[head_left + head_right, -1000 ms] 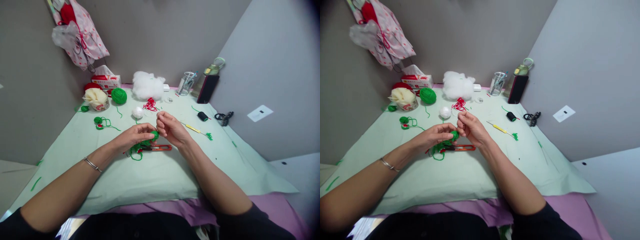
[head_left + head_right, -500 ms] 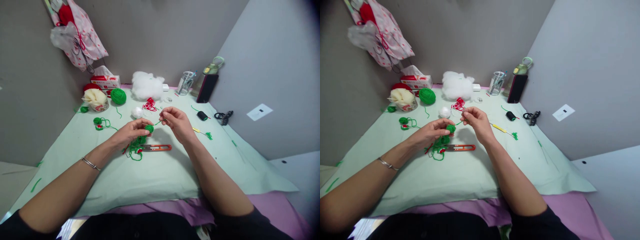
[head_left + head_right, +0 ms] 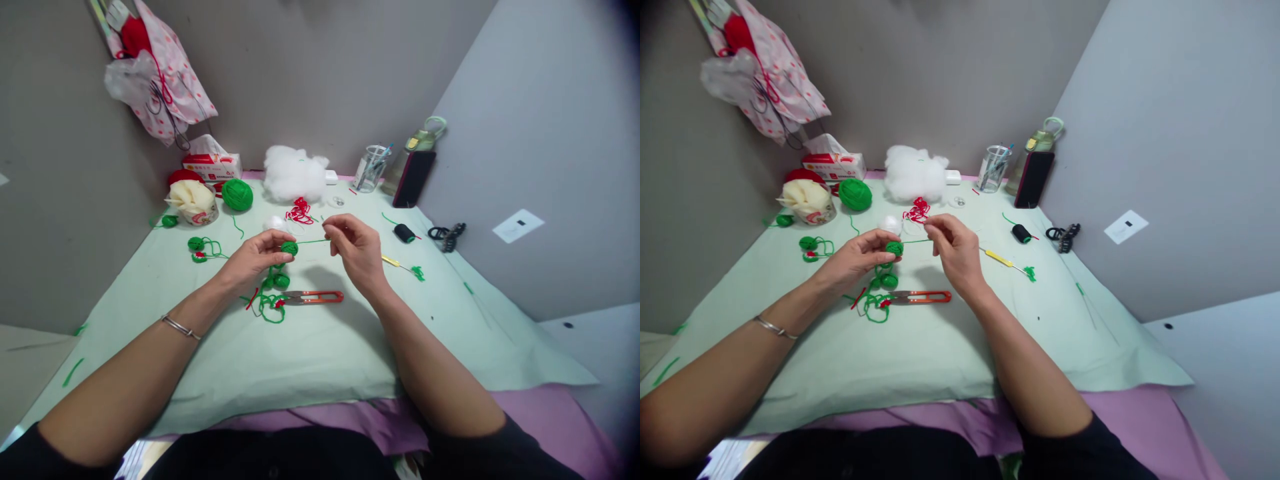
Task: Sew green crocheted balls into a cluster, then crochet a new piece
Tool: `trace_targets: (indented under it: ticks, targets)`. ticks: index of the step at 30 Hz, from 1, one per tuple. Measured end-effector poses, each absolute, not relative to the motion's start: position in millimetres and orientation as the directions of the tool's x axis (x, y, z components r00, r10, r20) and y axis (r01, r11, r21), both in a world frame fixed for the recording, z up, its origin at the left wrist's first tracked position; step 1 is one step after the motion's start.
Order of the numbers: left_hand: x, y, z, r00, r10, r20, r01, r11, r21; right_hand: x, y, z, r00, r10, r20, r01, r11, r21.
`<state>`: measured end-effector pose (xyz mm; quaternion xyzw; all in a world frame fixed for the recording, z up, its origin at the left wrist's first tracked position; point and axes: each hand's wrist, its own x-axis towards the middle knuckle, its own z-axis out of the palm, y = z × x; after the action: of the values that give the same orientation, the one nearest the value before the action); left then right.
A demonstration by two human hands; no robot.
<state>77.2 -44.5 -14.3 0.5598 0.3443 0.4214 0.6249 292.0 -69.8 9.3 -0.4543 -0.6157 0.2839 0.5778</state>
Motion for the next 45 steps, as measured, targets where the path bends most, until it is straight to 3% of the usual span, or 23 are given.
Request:
trace_targets:
  ticks: [7, 20, 26, 39, 45]
  targets:
    - [77, -43, -14, 0.396, 0.916, 0.061, -0.153, 0.0, 0.988, 290, -74, 4, -0.207, 0.853, 0.479, 0.489, 0.515, -0.704]
    - [73, -40, -17, 0.401, 0.91, 0.105, -0.103, -0.069, 0.992, 290, -75, 4, -0.296, 0.839, 0.457, 0.578, 0.539, -0.613]
    - [78, -45, -15, 0.414, 0.91, 0.035, -0.092, 0.003, 0.996, 284, -74, -2, -0.25, 0.855, 0.454, 0.536, 0.513, -0.671]
    - [74, -41, -17, 0.32, 0.938, 0.133, -0.149, -0.089, 0.985, 290, -72, 4, -0.262, 0.892, 0.368, 0.49, 0.451, -0.746]
    - [80, -45, -19, 0.324, 0.945, 0.049, -0.219, 0.025, 0.975, 282, -72, -6, -0.177, 0.924, 0.34, 0.347, 0.382, -0.857]
